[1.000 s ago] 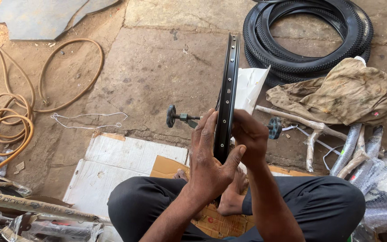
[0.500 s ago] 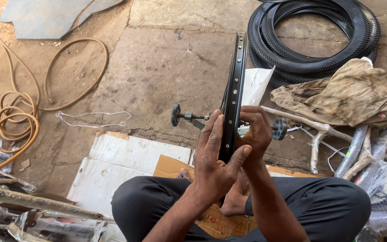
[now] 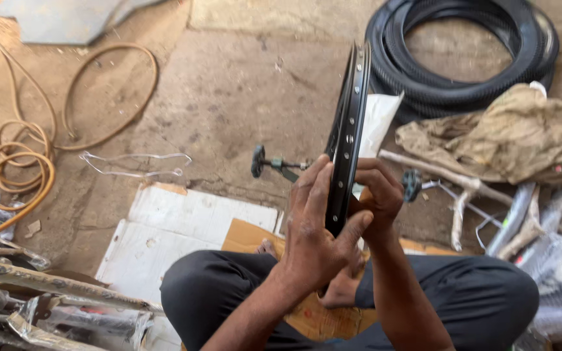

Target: The person builds a bicycle wheel by inserting and tightening spokes into the rim by hand.

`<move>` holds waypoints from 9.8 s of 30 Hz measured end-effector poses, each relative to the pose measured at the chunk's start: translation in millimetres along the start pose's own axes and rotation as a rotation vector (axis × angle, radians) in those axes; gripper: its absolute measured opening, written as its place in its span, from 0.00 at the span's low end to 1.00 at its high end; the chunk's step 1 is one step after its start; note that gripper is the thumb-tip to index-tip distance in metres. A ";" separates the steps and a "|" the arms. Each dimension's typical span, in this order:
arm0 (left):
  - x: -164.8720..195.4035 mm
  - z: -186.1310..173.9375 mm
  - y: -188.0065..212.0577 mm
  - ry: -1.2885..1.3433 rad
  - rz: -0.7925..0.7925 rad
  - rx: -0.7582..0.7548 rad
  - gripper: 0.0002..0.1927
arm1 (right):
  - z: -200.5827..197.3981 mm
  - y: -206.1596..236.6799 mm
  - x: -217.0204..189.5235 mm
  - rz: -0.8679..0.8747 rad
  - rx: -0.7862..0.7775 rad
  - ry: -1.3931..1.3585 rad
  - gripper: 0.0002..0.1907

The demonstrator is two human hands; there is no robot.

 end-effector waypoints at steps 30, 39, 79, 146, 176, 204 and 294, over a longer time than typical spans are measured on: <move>-2.5 3.8 4.3 0.008 -0.018 0.127 0.37 | 10.4 29.4 54.3 0.452 -0.010 -0.903 0.14; 5.6 -0.1 5.0 0.004 0.012 0.088 0.39 | 4.7 41.5 40.8 0.290 0.058 -0.655 0.26; 0.6 9.2 8.2 0.092 0.039 0.012 0.46 | 1.1 32.5 58.0 0.518 0.172 -0.855 0.14; -0.4 3.3 6.3 0.037 0.012 0.018 0.44 | 22.4 13.3 62.9 0.568 -0.396 -1.139 0.17; -1.2 9.1 8.6 0.072 -0.006 -0.015 0.45 | -7.2 23.1 -1.6 -0.117 0.100 0.059 0.14; 9.7 1.4 -24.9 -0.116 -0.021 -0.051 0.47 | 4.6 11.8 41.9 0.242 -0.115 -0.491 0.12; -88.7 58.6 199.8 -0.148 -0.283 -0.551 0.20 | -42.9 49.3 145.0 0.156 -0.111 0.685 0.06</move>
Point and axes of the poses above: each hand's wrist, its own y-axis away from the middle knuckle, its own z-axis out of the palm, x = y × z, the point moved 9 cm from there along -y, towards the middle knuckle, and after that the axes turned 3 degrees about z, right-handed, at the moved point
